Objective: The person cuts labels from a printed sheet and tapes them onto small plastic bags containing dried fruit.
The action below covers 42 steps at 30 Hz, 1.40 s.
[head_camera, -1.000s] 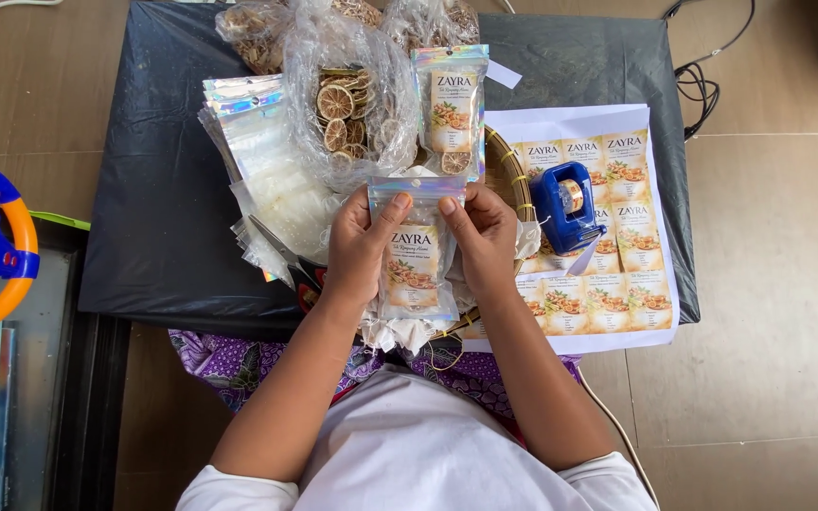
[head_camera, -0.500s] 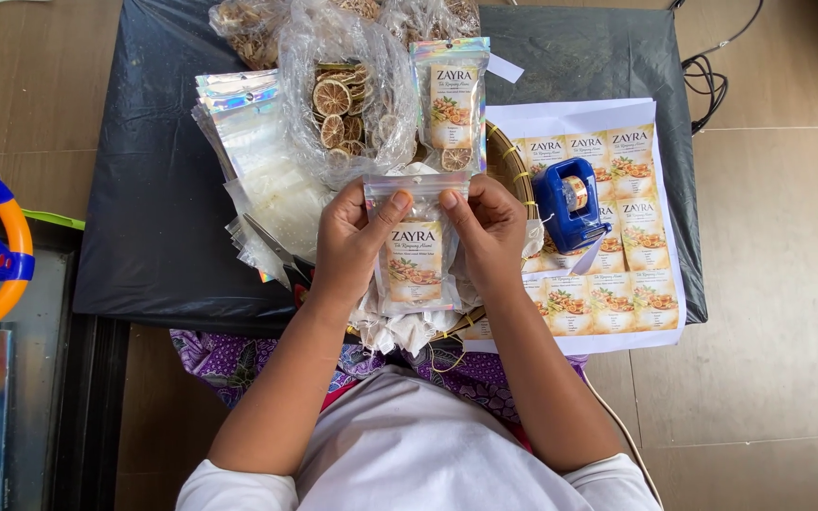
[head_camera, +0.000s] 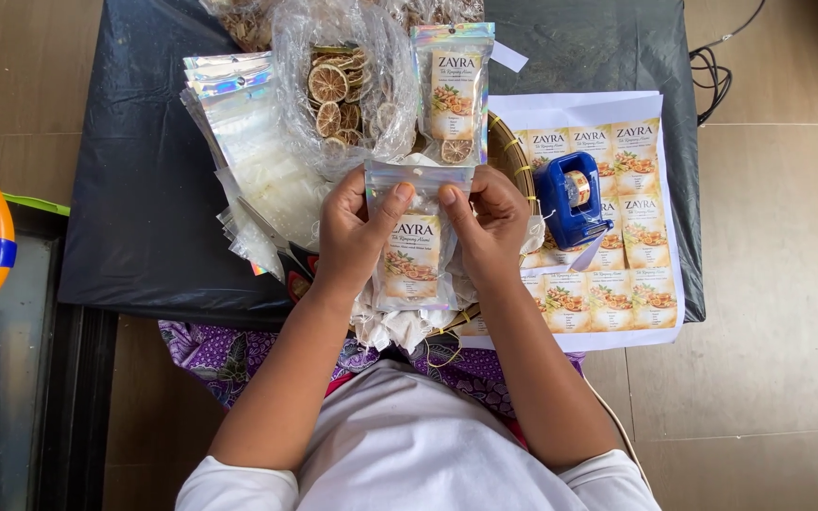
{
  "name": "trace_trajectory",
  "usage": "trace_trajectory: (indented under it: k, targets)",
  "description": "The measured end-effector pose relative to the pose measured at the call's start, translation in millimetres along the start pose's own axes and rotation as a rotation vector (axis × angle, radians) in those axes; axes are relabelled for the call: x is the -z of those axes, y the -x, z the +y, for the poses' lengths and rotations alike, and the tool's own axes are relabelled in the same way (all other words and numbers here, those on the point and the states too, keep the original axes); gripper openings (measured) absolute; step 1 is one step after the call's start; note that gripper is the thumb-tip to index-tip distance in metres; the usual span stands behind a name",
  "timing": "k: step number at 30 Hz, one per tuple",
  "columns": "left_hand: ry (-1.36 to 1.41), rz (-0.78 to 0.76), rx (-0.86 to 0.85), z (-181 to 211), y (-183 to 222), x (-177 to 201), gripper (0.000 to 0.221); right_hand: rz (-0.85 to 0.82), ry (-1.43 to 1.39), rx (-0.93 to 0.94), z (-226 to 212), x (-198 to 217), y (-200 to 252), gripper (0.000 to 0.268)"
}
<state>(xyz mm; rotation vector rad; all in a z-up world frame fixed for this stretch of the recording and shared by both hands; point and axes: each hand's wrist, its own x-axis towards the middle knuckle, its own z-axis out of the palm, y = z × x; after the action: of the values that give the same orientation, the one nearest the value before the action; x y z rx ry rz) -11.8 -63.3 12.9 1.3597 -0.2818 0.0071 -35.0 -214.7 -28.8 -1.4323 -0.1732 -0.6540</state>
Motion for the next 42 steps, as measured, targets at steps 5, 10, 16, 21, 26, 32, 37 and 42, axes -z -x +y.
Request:
trace_trajectory:
  k: [5, 10, 16, 21, 26, 32, 37, 42]
  targets:
    - [0.019, 0.001, 0.018, 1, -1, -1, 0.017, -0.011, 0.004, 0.016, 1, 2, 1, 0.027]
    - [0.025, -0.02, 0.004, -5, -2, -1, 0.019, 0.015, 0.017, 0.023, -1, 0, 0, 0.027]
    - [0.032, -0.016, -0.012, -11, -1, 0, 0.017, -0.017, -0.04, -0.011, 5, 3, 2, 0.026]
    - [0.027, -0.033, -0.031, -13, 2, 1, 0.017, -0.035, -0.049, -0.048, 3, 3, 1, 0.021]
    - [0.009, -0.04, -0.04, -10, 1, 0, 0.017, -0.055, -0.032, -0.061, 11, 7, 1, 0.02]
    - [-0.026, -0.066, -0.023, -14, 2, 3, 0.018, -0.037, 0.013, -0.06, 10, 8, 3, 0.023]
    - [-0.03, -0.074, 0.012, -22, 2, 5, 0.021, -0.035, 0.008, -0.066, 15, 11, 3, 0.024]
    - [-0.036, -0.072, 0.024, -18, 4, 5, 0.021, -0.035, 0.015, -0.058, 9, 7, 2, 0.022]
